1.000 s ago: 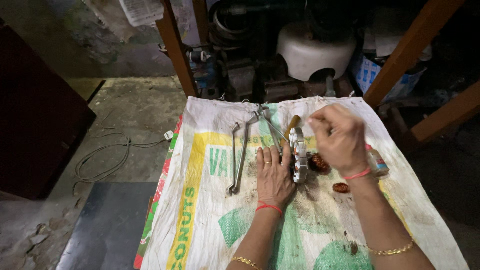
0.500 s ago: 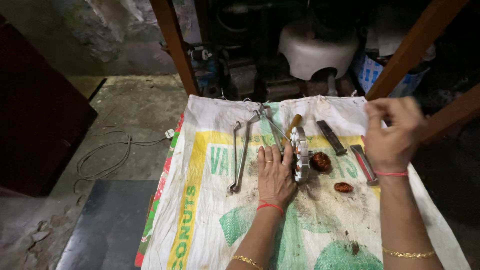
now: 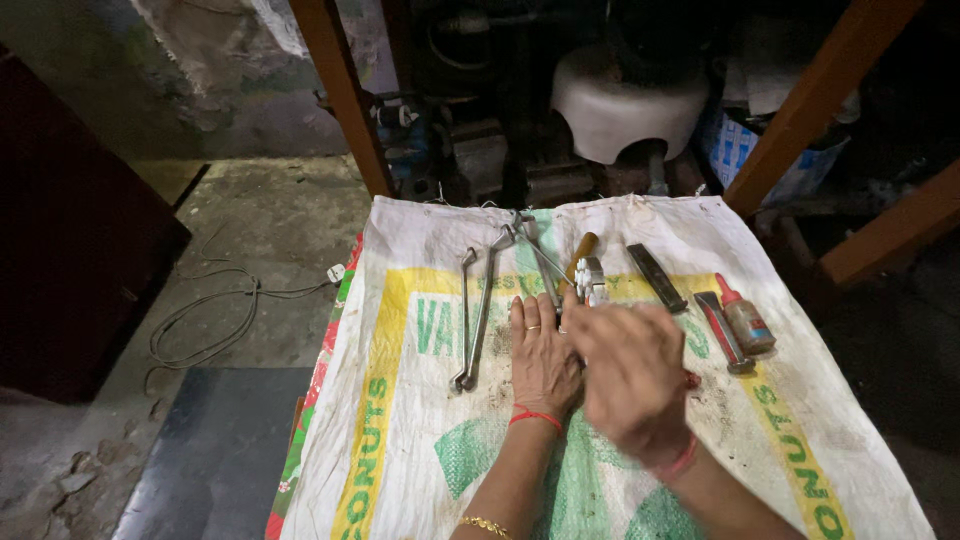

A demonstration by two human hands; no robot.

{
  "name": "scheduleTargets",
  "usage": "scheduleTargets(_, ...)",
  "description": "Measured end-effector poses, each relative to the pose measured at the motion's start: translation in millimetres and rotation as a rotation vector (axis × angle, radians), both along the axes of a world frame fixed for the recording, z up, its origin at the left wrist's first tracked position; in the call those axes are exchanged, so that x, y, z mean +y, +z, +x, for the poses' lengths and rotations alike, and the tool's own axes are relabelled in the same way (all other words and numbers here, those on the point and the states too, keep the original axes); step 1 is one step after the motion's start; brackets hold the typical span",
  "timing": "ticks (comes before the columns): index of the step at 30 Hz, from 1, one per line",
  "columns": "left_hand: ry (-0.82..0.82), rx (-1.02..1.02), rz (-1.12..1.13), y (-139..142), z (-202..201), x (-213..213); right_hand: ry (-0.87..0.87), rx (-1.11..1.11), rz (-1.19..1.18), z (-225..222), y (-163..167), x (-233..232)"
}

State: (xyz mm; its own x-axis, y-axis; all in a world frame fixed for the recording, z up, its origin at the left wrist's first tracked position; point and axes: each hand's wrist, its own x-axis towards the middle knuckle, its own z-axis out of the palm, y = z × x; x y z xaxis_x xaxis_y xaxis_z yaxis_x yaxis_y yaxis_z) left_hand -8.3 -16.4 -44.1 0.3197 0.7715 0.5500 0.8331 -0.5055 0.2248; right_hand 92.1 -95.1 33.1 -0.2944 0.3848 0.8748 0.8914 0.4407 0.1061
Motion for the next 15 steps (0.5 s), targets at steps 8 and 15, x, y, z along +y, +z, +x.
scheduleTargets(8, 0.081, 0.098, 0.023, -15, 8, 7, 0.489, 0.063, -0.201, -49, -30, -29)
scheduleTargets(15, -0.024, -0.059, -0.069, 0, 0, -2, 0.132, 0.139, -0.071, 32, -12, 60)
